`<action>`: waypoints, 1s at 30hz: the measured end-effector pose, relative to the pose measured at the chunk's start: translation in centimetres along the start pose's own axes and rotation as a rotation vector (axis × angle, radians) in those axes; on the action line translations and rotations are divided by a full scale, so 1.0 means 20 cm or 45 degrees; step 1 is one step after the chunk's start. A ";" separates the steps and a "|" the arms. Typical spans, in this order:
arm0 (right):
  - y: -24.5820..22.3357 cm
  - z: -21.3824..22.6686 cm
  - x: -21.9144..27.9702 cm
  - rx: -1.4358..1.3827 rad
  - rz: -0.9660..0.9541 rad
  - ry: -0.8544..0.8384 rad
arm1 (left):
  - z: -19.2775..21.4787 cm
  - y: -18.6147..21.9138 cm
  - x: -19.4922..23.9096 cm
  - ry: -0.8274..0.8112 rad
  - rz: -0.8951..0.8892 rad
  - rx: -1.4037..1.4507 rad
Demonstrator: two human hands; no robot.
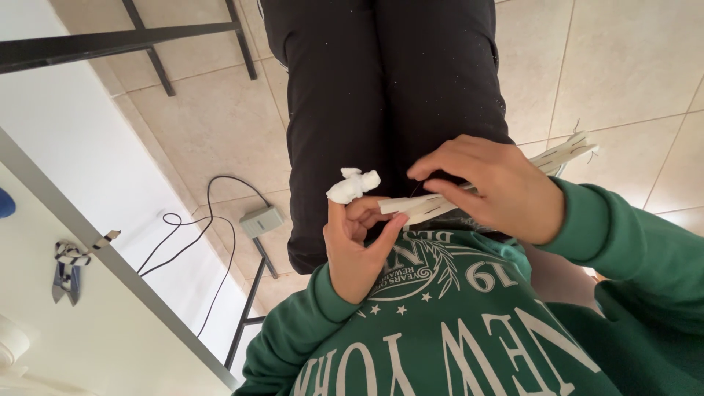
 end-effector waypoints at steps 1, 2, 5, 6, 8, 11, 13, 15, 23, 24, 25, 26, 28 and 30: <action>0.01 0.00 0.00 0.010 0.010 -0.015 | 0.00 -0.01 0.00 0.009 -0.016 -0.018; 0.01 0.00 0.00 0.008 0.009 -0.015 | 0.00 -0.01 0.00 0.009 -0.014 -0.018; 0.01 -0.01 -0.01 -0.032 0.044 -0.086 | 0.01 -0.02 -0.01 -0.001 -0.038 -0.052; 0.02 -0.01 -0.02 -0.003 0.054 -0.121 | 0.01 -0.02 -0.01 -0.006 -0.040 -0.060; 0.04 -0.02 -0.02 0.024 0.065 -0.156 | 0.01 -0.01 0.00 -0.010 -0.040 -0.068; 0.07 -0.03 -0.01 0.099 0.057 -0.221 | 0.00 0.00 -0.01 -0.011 -0.036 -0.064; 0.09 -0.04 -0.01 0.170 0.006 -0.270 | 0.00 -0.01 0.00 -0.002 -0.038 -0.079; 0.09 -0.05 0.01 0.208 -0.028 -0.244 | 0.00 0.00 0.00 -0.003 -0.034 -0.084; -0.03 -0.02 0.00 0.190 0.171 -0.047 | -0.03 0.03 0.01 0.087 0.161 -0.134; 0.00 -0.03 0.00 0.121 0.126 -0.086 | -0.03 0.04 0.01 0.096 0.152 -0.185; 0.03 -0.05 0.00 0.052 0.082 -0.125 | -0.03 0.05 0.01 0.106 0.142 -0.237; 0.03 -0.05 -0.01 0.054 0.082 -0.120 | -0.03 0.04 0.01 0.102 0.138 -0.238; 0.04 -0.05 -0.02 -0.041 0.013 -0.180 | -0.02 0.04 0.03 0.156 0.140 -0.209; 0.05 -0.05 -0.03 -0.033 -0.001 -0.194 | -0.02 0.04 0.02 0.149 0.111 -0.192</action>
Point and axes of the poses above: each hand's wrist, its own x-axis away from the middle knuckle, its own z-axis out of the back of the hand, y = z × x, the point moved 3 cm from there along -x, towards the middle knuckle, and after that the axes turned 8 degrees about -y, right-handed, at the moved point
